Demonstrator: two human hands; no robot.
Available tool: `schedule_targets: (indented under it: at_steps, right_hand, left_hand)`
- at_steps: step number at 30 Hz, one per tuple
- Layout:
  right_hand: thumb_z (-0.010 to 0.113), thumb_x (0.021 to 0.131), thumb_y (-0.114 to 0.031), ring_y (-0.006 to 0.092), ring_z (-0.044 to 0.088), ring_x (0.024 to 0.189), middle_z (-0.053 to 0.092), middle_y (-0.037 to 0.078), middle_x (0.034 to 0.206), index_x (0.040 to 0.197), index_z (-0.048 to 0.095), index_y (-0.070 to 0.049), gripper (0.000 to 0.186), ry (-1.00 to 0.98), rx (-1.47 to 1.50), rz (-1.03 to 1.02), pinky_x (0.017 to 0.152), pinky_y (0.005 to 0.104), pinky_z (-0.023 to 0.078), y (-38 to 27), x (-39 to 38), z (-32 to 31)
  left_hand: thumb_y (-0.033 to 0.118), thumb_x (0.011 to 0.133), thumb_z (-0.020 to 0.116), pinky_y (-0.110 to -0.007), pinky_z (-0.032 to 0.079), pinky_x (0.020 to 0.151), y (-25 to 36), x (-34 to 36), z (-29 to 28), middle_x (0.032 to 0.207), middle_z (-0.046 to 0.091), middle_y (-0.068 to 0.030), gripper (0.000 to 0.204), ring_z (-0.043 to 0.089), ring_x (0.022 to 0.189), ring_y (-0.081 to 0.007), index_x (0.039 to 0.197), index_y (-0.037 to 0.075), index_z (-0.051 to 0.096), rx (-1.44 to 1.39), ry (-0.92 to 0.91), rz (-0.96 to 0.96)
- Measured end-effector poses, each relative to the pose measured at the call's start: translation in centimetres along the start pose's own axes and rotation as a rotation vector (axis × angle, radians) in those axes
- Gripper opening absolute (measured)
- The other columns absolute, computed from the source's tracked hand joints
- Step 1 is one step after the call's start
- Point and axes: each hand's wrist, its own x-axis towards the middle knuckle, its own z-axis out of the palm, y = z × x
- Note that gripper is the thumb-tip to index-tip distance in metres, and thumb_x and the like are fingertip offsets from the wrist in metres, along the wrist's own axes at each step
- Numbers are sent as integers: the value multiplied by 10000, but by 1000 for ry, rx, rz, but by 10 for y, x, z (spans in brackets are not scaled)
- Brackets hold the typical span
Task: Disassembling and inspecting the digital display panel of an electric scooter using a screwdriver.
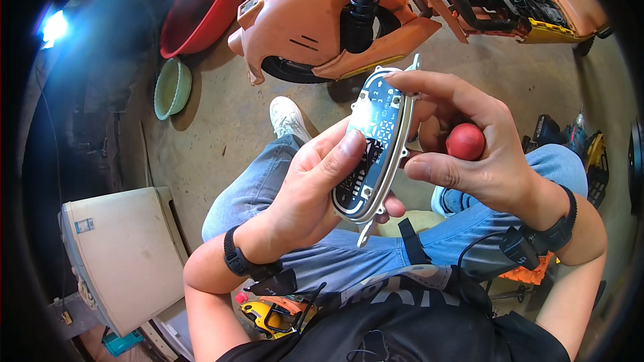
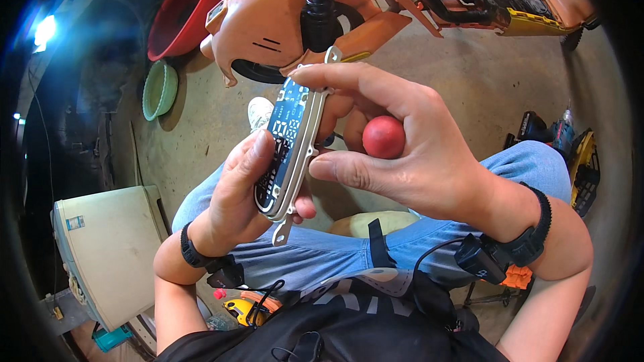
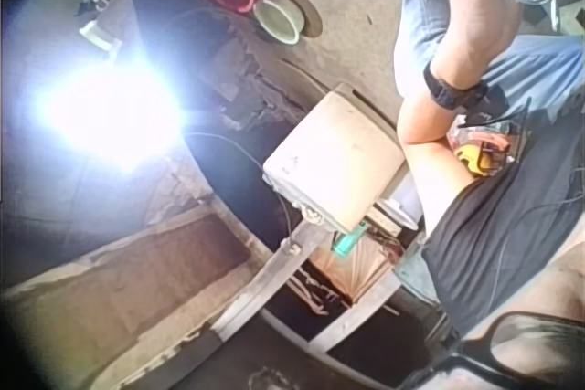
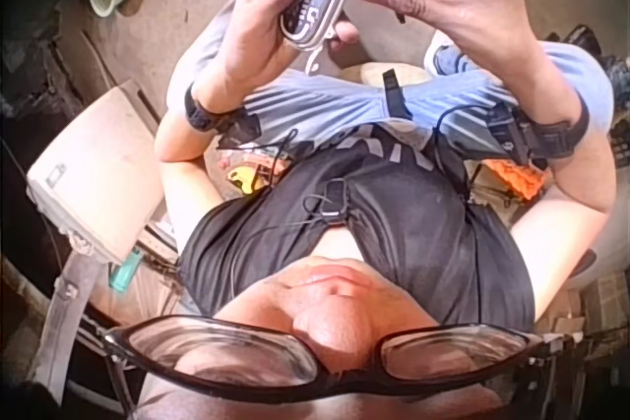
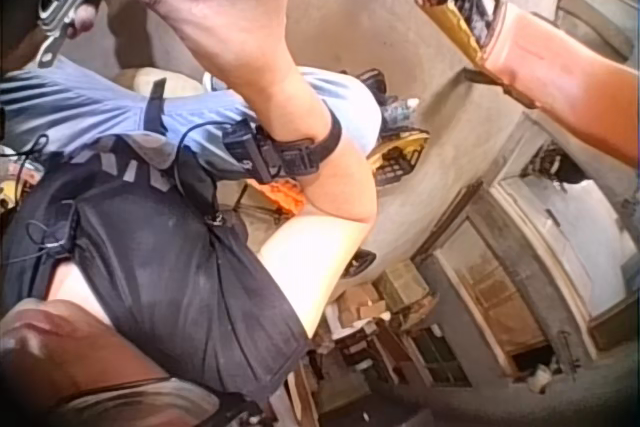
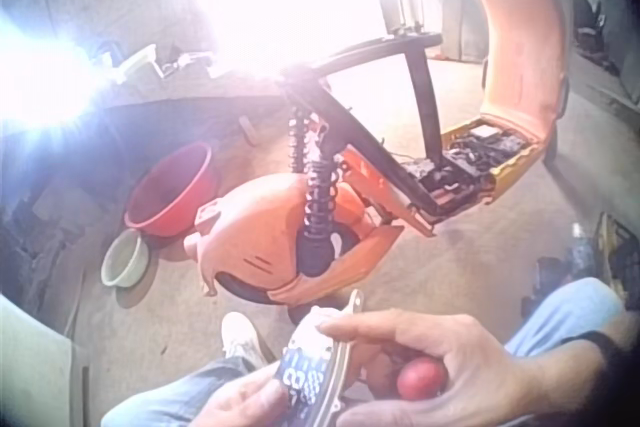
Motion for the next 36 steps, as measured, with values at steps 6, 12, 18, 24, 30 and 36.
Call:
schedule_targets:
  at_steps: [6,12,18,24,30,36]
  right_hand:
    - [811,841,-73,29,545,827,676,40,1062,1444,445,-23,707,-8,-10,32,716,185,435,-2,0,0]
    - [810,849,-109,36,522,746,661,33,937,1512,372,-42,797,132,0,-27,684,194,426,3,1,7]
    - [813,830,-44,43,544,755,656,34,915,1514,372,-49,814,80,-192,-105,693,184,436,4,0,5]
    - [798,834,0,37,547,779,660,29,954,1451,455,-40,707,82,-205,-113,711,198,458,2,-1,6]
    - [804,812,26,52,592,827,670,41,979,1425,494,-32,690,66,-248,-92,755,210,485,-5,-3,5]
    - [803,798,48,67,614,841,679,50,992,1409,517,-26,678,87,-204,-109,764,233,521,0,-3,5]
  left_hand:
    - [310,1056,519,-383,646,791,1,1,3,1308,593,-112,532,691,1003,-200,1470,12,369,122,77,5]
    - [276,1045,548,-353,628,778,-9,2,16,1179,644,-106,473,716,907,-201,1407,4,411,370,237,110]
    - [268,1047,544,-327,587,829,-13,-4,19,1162,650,-120,453,699,950,-184,1370,-22,414,607,260,201]
    - [256,1053,529,-333,586,843,-17,-3,18,1207,630,-139,459,703,955,-202,1384,-31,393,615,241,257]
    - [252,1060,511,-321,581,843,-17,-5,17,1193,638,-139,455,706,960,-204,1393,-33,388,655,191,259]
    - [246,1064,498,-310,579,843,-15,-4,15,1189,642,-136,450,707,953,-192,1399,-34,389,673,156,240]
